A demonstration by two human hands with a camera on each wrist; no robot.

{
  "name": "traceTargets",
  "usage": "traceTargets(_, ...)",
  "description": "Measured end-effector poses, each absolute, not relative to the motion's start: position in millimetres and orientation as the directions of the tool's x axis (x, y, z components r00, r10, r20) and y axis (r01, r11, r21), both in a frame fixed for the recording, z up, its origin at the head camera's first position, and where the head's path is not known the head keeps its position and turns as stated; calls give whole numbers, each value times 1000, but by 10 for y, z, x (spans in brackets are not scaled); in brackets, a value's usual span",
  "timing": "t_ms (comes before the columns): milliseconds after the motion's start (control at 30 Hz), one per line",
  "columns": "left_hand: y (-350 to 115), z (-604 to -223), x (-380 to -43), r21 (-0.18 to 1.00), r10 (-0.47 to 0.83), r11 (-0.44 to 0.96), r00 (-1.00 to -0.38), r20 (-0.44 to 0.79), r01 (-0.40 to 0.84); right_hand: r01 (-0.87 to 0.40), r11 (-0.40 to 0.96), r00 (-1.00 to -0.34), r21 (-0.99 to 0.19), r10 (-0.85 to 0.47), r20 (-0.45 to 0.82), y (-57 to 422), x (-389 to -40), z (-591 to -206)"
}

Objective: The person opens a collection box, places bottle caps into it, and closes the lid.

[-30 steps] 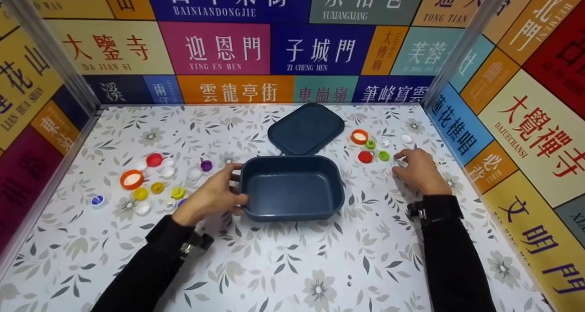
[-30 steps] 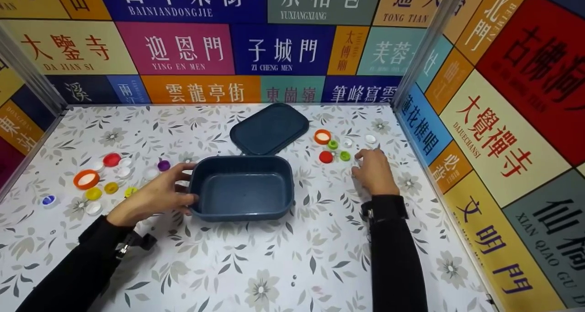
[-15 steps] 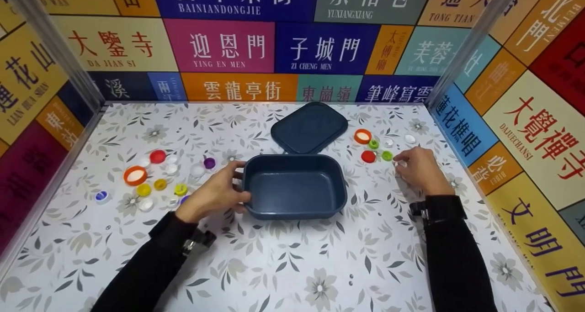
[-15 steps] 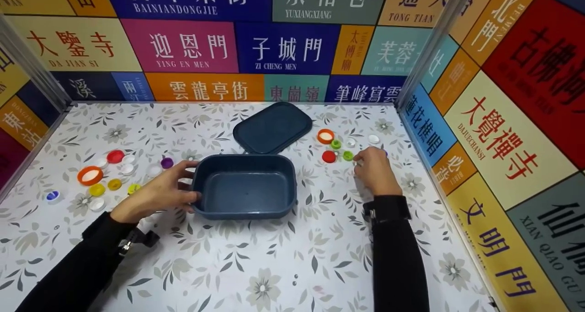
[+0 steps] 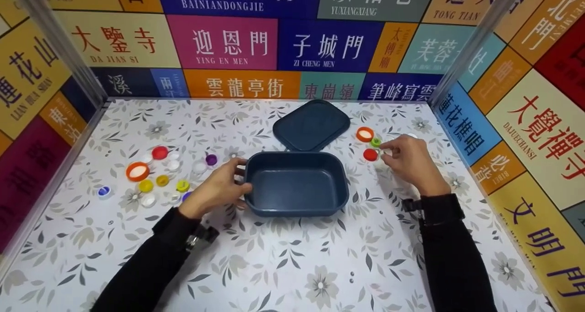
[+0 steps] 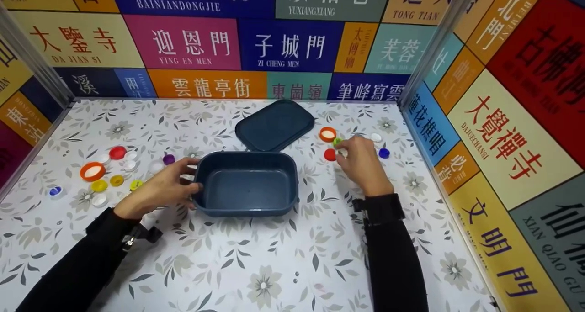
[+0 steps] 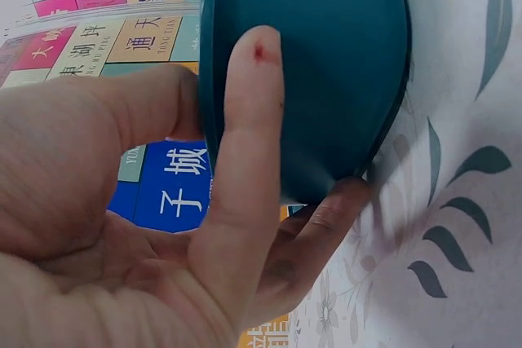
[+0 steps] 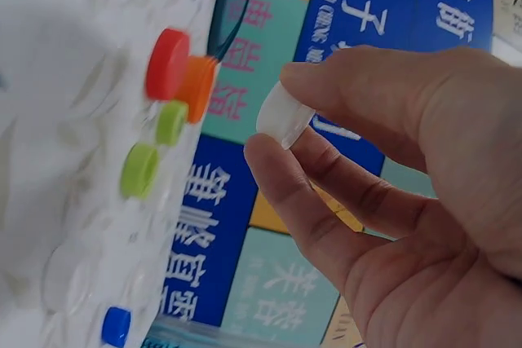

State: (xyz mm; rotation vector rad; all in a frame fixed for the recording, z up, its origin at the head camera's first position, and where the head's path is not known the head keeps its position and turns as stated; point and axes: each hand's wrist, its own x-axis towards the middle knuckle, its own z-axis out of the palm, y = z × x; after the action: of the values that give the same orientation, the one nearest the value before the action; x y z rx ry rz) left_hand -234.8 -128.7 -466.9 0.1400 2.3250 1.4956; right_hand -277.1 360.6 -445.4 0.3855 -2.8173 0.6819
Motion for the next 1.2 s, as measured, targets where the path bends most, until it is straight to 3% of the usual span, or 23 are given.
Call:
traceTargets(200,-1275,-4633,-2360,885,264,459,-940,-217,-75,-403,834,-901,-376,-290,323,3312,-2692,-4355)
traceTargets(533,-1216,-4546,-2421,712,247,694,-964,-97,106,-588,731,-801,-346,-470,371,2794,-2618,-4300)
traceTargets(967,-1116,-4528,-2460,675,222,734,-966,-133,76,-647,696,-756,-311,-640,139,2241,-2558,-4418)
traceTargets(1200,-1162,-4554,-2432,677,226,730,-968,-107,96,-665,700,-737,-260,-671,79,2079,-2557,-4552)
